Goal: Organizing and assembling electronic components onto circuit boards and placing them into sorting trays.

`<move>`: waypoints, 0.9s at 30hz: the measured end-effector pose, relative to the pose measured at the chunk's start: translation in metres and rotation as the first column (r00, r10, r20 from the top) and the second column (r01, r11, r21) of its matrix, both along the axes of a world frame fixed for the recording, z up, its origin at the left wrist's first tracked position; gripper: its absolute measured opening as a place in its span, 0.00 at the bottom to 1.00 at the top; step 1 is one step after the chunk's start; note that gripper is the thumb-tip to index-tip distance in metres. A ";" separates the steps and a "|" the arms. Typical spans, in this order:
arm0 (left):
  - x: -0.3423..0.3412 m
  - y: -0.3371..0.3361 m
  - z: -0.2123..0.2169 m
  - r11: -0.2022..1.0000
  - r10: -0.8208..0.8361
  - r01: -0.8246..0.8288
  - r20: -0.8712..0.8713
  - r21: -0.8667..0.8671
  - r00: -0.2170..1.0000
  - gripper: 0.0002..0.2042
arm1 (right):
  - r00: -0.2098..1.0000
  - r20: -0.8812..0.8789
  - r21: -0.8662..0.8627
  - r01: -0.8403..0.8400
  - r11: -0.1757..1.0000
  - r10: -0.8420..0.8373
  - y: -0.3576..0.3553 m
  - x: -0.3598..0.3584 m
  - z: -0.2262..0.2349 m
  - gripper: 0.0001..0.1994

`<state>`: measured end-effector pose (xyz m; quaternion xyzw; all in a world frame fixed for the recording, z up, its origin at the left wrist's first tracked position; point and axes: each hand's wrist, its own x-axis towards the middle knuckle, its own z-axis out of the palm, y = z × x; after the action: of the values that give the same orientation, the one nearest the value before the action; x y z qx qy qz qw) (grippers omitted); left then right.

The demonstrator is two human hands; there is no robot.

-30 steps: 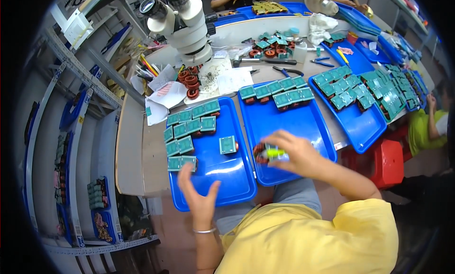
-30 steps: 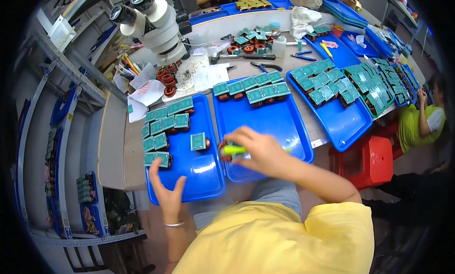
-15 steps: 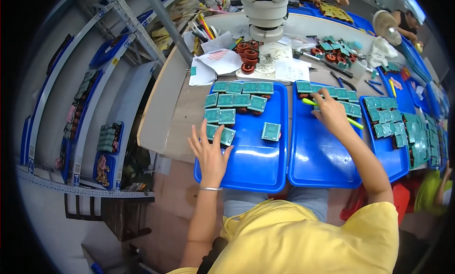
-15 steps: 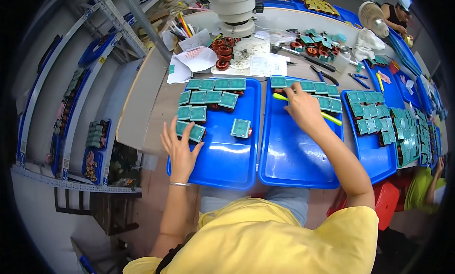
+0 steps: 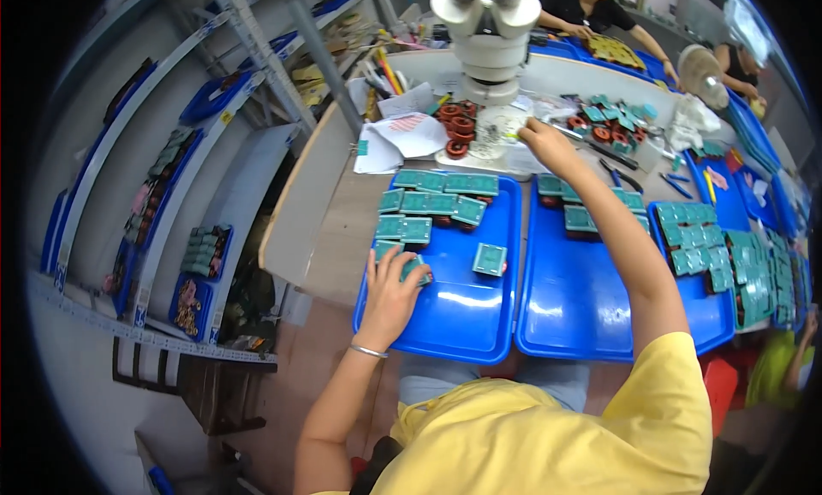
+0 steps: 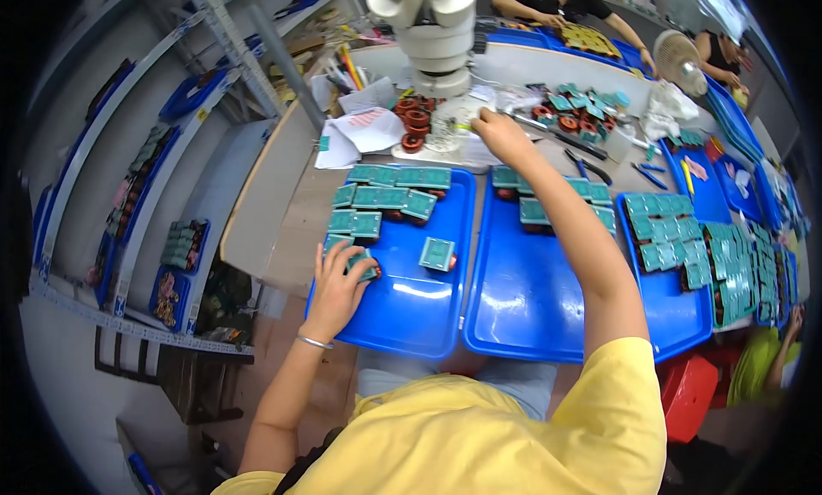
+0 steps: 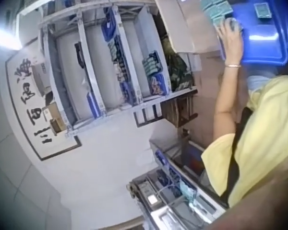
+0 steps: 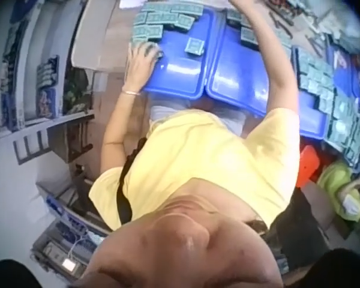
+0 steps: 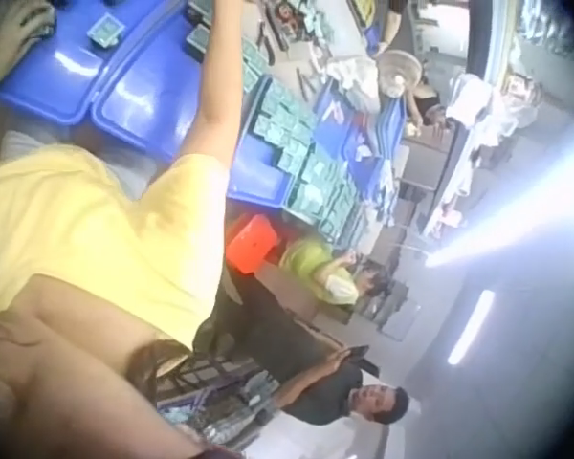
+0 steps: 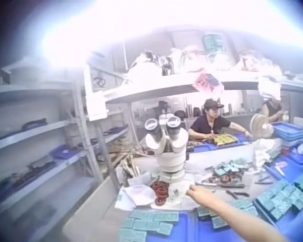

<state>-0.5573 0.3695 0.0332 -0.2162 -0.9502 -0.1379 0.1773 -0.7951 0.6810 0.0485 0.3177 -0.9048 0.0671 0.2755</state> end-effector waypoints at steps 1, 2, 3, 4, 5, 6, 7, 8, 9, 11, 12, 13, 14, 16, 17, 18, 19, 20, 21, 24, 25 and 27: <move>-0.003 -0.001 -0.001 1.000 -0.009 0.009 0.000 0.021 1.000 0.17 | 0.996 0.067 0.084 0.059 0.995 -0.065 0.006 -0.010 -0.009 0.08; -0.004 0.001 0.000 0.997 -0.016 0.017 -0.013 0.070 1.000 0.15 | 0.993 0.082 0.112 0.078 0.991 -0.088 0.015 -0.015 -0.017 0.10; -0.005 -0.001 -0.001 0.998 0.001 0.000 -0.012 0.071 1.000 0.15 | 0.989 0.100 0.141 0.096 0.985 -0.111 0.017 -0.016 -0.023 0.13; -0.005 -0.003 -0.001 0.986 0.001 -0.002 0.008 0.168 1.000 0.15 | 0.990 0.105 0.142 0.076 0.987 -0.091 0.008 -0.013 -0.024 0.13; -0.006 -0.004 -0.001 0.964 -0.006 -0.001 0.027 0.264 1.000 0.15 | 0.995 -0.001 0.104 0.098 0.990 -0.098 0.004 -0.009 -0.024 0.15; -0.007 -0.006 0.001 0.955 0.009 -0.023 0.050 0.297 0.999 0.16 | 0.988 -0.107 0.063 0.120 0.991 -0.113 0.004 -0.003 -0.024 0.17; -0.007 -0.008 0.004 0.954 0.015 -0.032 0.057 0.300 0.998 0.16 | 0.989 -0.100 0.066 0.113 0.991 -0.106 -0.004 0.012 -0.015 0.17; -0.006 -0.010 0.006 0.922 0.028 -0.076 0.130 0.380 0.991 0.16 | 0.999 0.031 -0.049 -0.007 0.999 0.009 -0.024 0.033 0.001 0.18; -0.006 -0.011 0.010 0.883 0.028 -0.119 0.202 0.453 0.979 0.16 | 0.980 0.147 -0.179 -0.104 0.978 0.131 -0.040 0.056 0.015 0.18; -0.009 -0.009 0.018 0.863 -0.039 -0.086 0.236 0.498 0.971 0.16 | 0.877 0.340 -0.340 -0.223 0.914 0.340 -0.061 0.100 0.029 0.19; -0.015 -0.005 0.018 0.688 -0.181 -0.090 0.291 0.720 0.939 0.17 | 0.757 0.466 -0.428 -0.261 0.865 0.458 -0.068 0.119 0.038 0.22; -0.015 -0.002 0.019 0.456 -0.326 -0.122 0.293 0.881 0.899 0.18 | 0.609 0.555 -0.516 -0.283 0.808 0.567 -0.075 0.138 0.046 0.25; -0.014 0.006 0.025 0.336 -0.395 -0.206 0.336 0.919 0.855 0.19 | 0.563 0.531 -0.571 -0.315 0.758 0.633 -0.078 0.151 0.045 0.28; -0.013 0.020 0.037 0.232 -0.472 -0.242 0.327 0.942 0.819 0.20 | 0.519 0.491 -0.635 -0.338 0.695 0.700 -0.081 0.173 0.045 0.32; -0.011 0.027 0.041 0.128 -0.533 -0.288 0.311 0.949 0.787 0.21 | 0.524 0.480 -0.646 -0.331 0.688 0.704 -0.081 0.180 0.046 0.33; -0.010 0.033 0.043 0.064 -0.606 -0.292 0.270 0.954 0.748 0.19 | 0.529 0.406 -0.645 -0.412 0.643 0.746 -0.080 0.181 0.039 0.32; -0.007 0.039 0.043 0.064 -0.610 -0.291 0.268 0.954 0.745 0.19 | 0.532 0.407 -0.644 -0.409 0.647 0.742 -0.079 0.185 0.040 0.32; -0.003 0.047 0.043 -0.077 -0.630 -0.356 0.231 0.931 0.741 0.19 | 0.583 0.397 -0.636 -0.383 0.671 0.709 -0.077 0.191 0.043 0.31; 0.001 0.054 0.041 -0.214 -0.645 -0.416 0.192 0.884 0.740 0.19 | 0.631 0.386 -0.628 -0.354 0.693 0.672 -0.075 0.195 0.046 0.30; 0.014 0.075 0.027 -0.231 -0.659 -0.456 0.207 0.859 0.723 0.19 | 0.810 0.259 -0.392 -0.409 0.824 0.526 -0.076 0.205 0.050 0.30; 0.015 0.082 0.024 -0.296 -0.712 -0.541 0.196 0.787 0.674 0.20 | 0.864 0.203 -0.258 -0.406 0.876 0.460 -0.076 0.209 0.049 0.30; 0.012 0.089 0.017 -0.244 -0.709 -0.569 0.256 0.785 0.658 0.24 | 0.871 0.240 -0.204 -0.387 0.899 0.430 -0.073 0.217 0.053 0.31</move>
<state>-0.5452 0.4584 0.0504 0.0235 -0.3853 -0.9110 -0.1456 -0.5777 0.6082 0.1019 0.4680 -0.8389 0.2355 0.1476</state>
